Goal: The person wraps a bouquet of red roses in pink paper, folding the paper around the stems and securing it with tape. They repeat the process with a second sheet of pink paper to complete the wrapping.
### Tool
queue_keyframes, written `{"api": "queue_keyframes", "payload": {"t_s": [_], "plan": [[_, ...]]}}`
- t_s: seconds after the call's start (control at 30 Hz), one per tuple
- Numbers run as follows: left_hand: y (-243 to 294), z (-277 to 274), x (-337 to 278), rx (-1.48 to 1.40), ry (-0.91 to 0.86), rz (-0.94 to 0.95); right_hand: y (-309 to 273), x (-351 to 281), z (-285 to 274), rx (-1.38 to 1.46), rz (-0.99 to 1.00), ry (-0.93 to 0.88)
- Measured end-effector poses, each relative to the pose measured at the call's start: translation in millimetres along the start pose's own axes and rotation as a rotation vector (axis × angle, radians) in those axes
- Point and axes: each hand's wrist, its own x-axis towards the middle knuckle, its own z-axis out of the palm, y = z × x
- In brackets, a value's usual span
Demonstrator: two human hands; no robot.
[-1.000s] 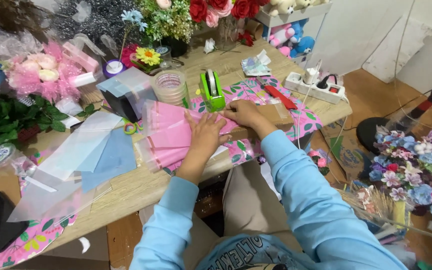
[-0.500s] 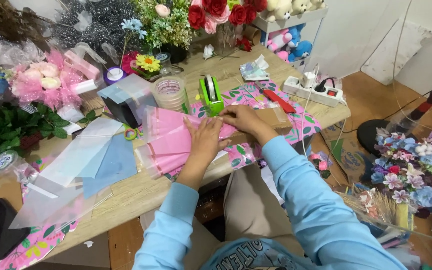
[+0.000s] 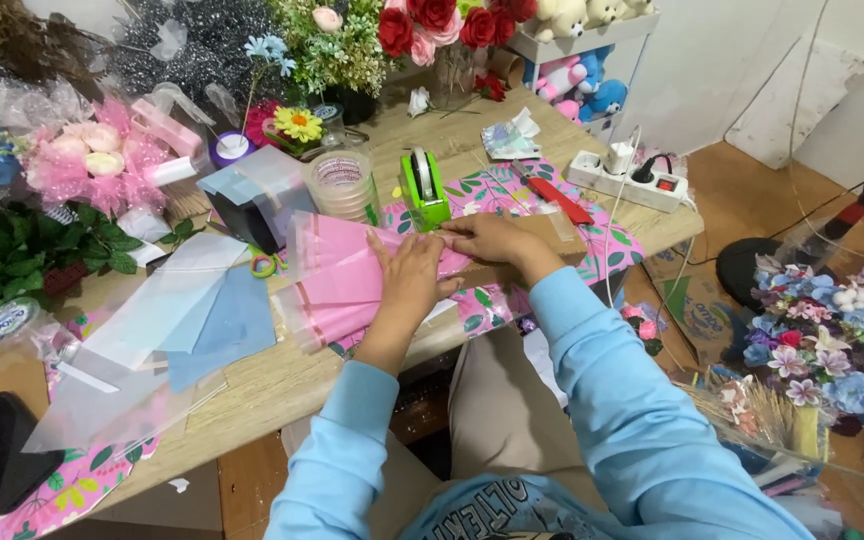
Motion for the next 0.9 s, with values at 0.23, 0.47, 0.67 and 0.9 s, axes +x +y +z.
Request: {"api": "queue_keyframes", "payload": {"t_s": [0.23,0.47,0.67,0.9], "plan": [[-1.0,-2.6,0.9,-0.017,-0.015,-0.018,-12.3,-10.4,7.7,-0.074,0.023,0.095],[-2.0,1.1,-0.7,0.022,0.016,-0.014,-25.0,-38.0,3.7,-0.144,-0.015,0.090],[-8.7,25.2,1.5,0.067,0.006,-0.006,-25.1,-48.5,16.9,-0.161,0.006,0.153],[-8.4,20.1,0.3,0.057,-0.016,-0.020,-28.3,-63.1,21.5,-0.119,-0.012,0.203]]}}
